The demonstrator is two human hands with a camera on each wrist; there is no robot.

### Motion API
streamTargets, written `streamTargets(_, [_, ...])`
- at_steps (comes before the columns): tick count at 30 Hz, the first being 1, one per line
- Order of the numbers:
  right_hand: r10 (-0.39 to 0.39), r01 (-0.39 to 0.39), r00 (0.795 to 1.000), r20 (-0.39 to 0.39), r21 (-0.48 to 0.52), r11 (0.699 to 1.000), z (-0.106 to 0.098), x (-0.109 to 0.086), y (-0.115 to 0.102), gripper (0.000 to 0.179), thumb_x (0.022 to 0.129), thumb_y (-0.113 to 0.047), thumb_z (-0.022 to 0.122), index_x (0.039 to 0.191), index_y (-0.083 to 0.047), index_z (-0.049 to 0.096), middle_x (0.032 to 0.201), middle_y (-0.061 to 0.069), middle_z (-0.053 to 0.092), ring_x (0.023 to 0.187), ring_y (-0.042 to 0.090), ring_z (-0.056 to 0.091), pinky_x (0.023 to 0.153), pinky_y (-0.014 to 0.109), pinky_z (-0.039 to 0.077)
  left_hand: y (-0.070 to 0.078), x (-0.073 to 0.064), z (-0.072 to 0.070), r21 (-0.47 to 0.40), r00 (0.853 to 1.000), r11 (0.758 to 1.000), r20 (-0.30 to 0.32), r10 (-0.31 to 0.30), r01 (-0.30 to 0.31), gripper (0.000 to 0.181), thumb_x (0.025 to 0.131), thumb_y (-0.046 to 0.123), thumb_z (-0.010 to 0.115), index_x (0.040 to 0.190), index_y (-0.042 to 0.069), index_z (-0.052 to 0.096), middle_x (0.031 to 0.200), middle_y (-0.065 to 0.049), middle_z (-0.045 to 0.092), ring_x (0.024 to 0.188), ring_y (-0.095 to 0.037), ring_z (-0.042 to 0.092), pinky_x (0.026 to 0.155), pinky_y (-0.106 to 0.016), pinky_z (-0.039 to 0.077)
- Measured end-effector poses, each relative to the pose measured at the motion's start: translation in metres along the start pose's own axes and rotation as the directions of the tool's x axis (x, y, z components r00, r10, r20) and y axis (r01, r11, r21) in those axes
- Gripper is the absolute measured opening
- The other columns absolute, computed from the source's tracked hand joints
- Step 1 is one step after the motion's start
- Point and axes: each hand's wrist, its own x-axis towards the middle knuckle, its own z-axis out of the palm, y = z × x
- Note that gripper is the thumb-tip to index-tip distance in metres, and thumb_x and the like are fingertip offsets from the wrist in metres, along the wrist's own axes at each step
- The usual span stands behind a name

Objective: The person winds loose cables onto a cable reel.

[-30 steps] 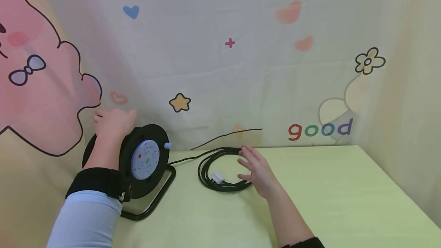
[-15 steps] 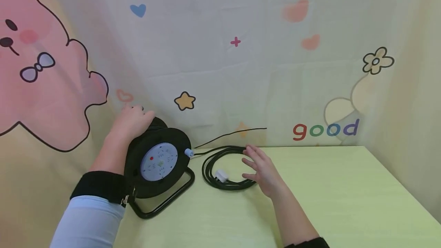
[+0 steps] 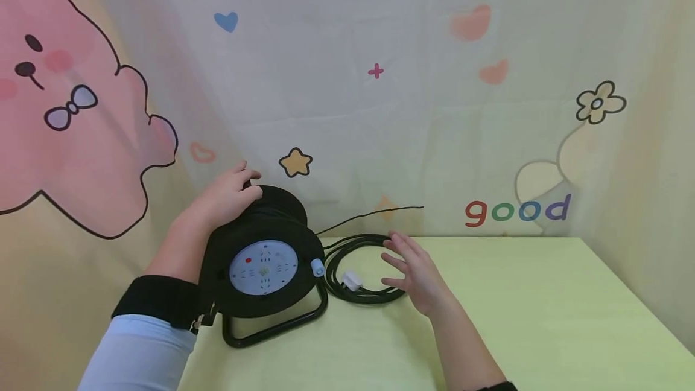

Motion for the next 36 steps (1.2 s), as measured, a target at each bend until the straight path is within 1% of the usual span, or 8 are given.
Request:
streamTargets(8, [0.001, -0.001, 1.0, 0.017, 0.013, 1.0, 0.001, 0.001, -0.001, 0.062, 0.096, -0.046, 0.054, 0.143, -0.013, 0.033, 0.142, 0.012, 0.035, 0.127, 0.028, 0.037, 0.091, 0.06, 0.041, -0.005, -0.004, 0.0, -0.092, 0.996, 0.992, 0.006, 0.085, -0.084, 0.05, 0.094, 0.024, 0.042, 0.141, 0.009, 0.043, 0.157, -0.011, 0.011, 0.138, -0.032, 0.012, 0.106, -0.059, 0.021])
streamTargets(14, [-0.017, 0.016, 1.0, 0.018, 0.011, 1.0, 0.004, 0.0, -0.002, 0.061, 0.096, -0.047, 0.054, 0.142, -0.012, 0.034, 0.143, 0.012, 0.035, 0.127, 0.029, 0.037, 0.091, 0.061, 0.04, -0.008, -0.007, -0.002, -0.184, 0.986, 0.969, -0.012, 0.166, -0.165, 0.049, 0.092, 0.016, 0.044, 0.14, 0.006, 0.045, 0.157, -0.008, 0.012, 0.139, -0.029, 0.01, 0.107, -0.059, 0.019])
streamTargets(20, [0.01, -0.01, 0.999, 0.04, 0.017, 1.0, 0.003, -0.002, -0.003, 0.058, 0.098, -0.043, 0.051, 0.144, -0.012, 0.031, 0.144, 0.011, 0.033, 0.129, 0.028, 0.035, 0.094, 0.062, 0.037, -0.011, -0.006, 0.0, -0.243, 0.978, 0.948, -0.032, 0.205, -0.206, 0.046, 0.089, 0.012, 0.048, 0.134, 0.006, 0.051, 0.156, -0.006, 0.018, 0.139, -0.026, 0.014, 0.106, -0.059, 0.022])
streamTargets(24, [-0.016, 0.015, 0.999, 0.032, 0.018, 1.0, 0.003, -0.002, -0.007, 0.059, 0.098, -0.044, 0.051, 0.143, -0.011, 0.032, 0.144, 0.012, 0.033, 0.128, 0.028, 0.036, 0.094, 0.063, 0.036, -0.01, -0.003, -0.003, -0.298, 0.972, 0.926, -0.044, 0.229, -0.232, 0.045, 0.088, 0.01, 0.048, 0.133, 0.006, 0.052, 0.156, -0.004, 0.019, 0.139, -0.024, 0.014, 0.105, -0.058, 0.023])
streamTargets(27, [-0.034, 0.033, 0.999, 0.039, 0.021, 0.999, 0.003, -0.001, -0.009, 0.061, 0.097, -0.044, 0.052, 0.144, -0.01, 0.031, 0.144, 0.013, 0.032, 0.128, 0.029, 0.036, 0.094, 0.063, 0.037, -0.007, -0.002, -0.008, -0.297, 0.975, 0.929, -0.025, 0.223, -0.22, 0.046, 0.089, 0.01, 0.046, 0.134, 0.005, 0.051, 0.156, -0.004, 0.016, 0.139, -0.024, 0.012, 0.106, -0.058, 0.022])
streamTargets(30, [-0.015, 0.015, 0.999, 0.045, 0.004, 1.0, 0.003, -0.001, -0.008, 0.061, 0.097, -0.044, 0.053, 0.144, -0.012, 0.032, 0.144, 0.012, 0.033, 0.128, 0.028, 0.037, 0.093, 0.06, 0.039, -0.004, -0.002, -0.01, -0.28, 0.983, 0.945, 0.021, 0.185, -0.172, 0.048, 0.089, 0.011, 0.046, 0.136, 0.005, 0.049, 0.157, -0.006, 0.014, 0.139, -0.026, 0.009, 0.106, -0.057, 0.022])
streamTargets(33, [0.006, -0.005, 0.999, 0.046, -0.038, 0.999, 0.003, 0.0, -0.008, 0.06, 0.097, -0.044, 0.053, 0.144, -0.013, 0.032, 0.143, 0.01, 0.033, 0.128, 0.027, 0.036, 0.093, 0.058, 0.041, 0.001, -0.004, -0.012, -0.248, 0.99, 0.963, 0.067, 0.123, -0.103, 0.05, 0.09, 0.014, 0.045, 0.139, 0.005, 0.046, 0.157, -0.011, 0.012, 0.139, -0.028, 0.007, 0.107, -0.057, 0.02])
streamTargets(36, [0.0, 0.004, 0.999, 0.054, -0.08, 0.997, 0.005, 0.003, -0.013, 0.062, 0.097, -0.045, 0.053, 0.145, -0.014, 0.031, 0.143, 0.009, 0.032, 0.129, 0.026, 0.036, 0.093, 0.058, 0.04, 0.007, -0.006, -0.014, -0.206, 0.996, 0.978, 0.079, 0.045, -0.028, 0.051, 0.092, 0.015, 0.043, 0.142, 0.004, 0.042, 0.156, -0.015, 0.013, 0.139, -0.031, 0.008, 0.107, -0.057, 0.02])
